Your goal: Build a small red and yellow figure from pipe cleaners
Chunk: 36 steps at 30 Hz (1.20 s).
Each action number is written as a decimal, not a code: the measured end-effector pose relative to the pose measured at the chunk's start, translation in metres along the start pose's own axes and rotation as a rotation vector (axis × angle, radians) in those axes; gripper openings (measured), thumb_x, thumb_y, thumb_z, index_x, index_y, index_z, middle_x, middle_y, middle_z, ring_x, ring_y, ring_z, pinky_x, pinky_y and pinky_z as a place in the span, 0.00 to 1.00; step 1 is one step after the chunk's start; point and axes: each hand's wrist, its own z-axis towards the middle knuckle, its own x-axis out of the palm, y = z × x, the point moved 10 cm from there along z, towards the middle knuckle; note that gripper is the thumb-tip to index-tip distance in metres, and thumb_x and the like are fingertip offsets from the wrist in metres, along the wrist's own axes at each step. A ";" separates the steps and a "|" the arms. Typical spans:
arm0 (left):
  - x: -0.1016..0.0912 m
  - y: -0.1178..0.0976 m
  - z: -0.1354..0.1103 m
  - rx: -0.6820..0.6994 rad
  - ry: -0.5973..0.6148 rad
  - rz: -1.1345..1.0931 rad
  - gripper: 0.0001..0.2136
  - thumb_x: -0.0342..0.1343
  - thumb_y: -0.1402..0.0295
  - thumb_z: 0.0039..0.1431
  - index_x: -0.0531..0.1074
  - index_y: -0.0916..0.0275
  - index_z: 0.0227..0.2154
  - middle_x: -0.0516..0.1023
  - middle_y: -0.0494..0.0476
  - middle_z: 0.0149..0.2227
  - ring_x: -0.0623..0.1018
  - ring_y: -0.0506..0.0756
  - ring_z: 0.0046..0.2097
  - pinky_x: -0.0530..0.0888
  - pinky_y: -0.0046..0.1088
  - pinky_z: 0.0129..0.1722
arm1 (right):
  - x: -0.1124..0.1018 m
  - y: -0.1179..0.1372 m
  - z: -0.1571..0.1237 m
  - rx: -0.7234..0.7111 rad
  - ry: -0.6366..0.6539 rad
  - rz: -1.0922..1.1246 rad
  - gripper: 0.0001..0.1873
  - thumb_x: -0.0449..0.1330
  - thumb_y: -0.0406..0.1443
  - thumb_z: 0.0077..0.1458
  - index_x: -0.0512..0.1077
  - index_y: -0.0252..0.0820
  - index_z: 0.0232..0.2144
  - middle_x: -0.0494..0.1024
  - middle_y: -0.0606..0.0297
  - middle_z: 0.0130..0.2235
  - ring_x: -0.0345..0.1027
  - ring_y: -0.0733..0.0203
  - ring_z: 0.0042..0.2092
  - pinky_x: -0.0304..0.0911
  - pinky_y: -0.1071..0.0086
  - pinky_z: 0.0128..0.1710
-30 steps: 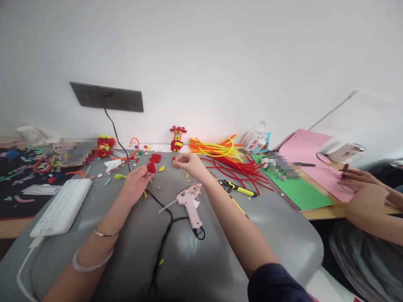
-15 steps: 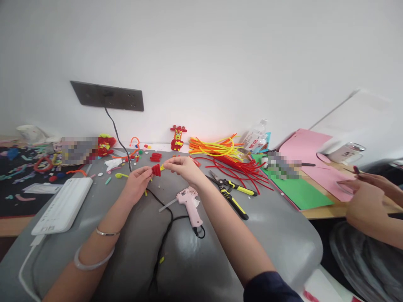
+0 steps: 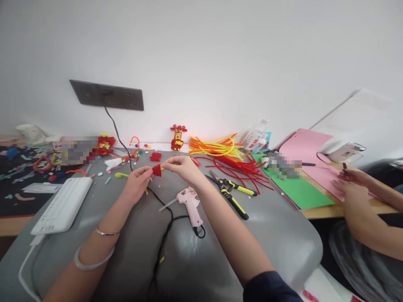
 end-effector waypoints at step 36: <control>0.001 -0.003 -0.002 0.016 -0.009 0.026 0.11 0.71 0.61 0.37 0.78 0.62 0.22 0.77 0.51 0.24 0.73 0.51 0.29 0.69 0.28 0.35 | -0.003 -0.001 -0.003 0.003 -0.047 0.000 0.14 0.65 0.45 0.44 0.76 0.39 0.26 0.73 0.67 0.28 0.59 0.66 0.30 0.55 0.69 0.34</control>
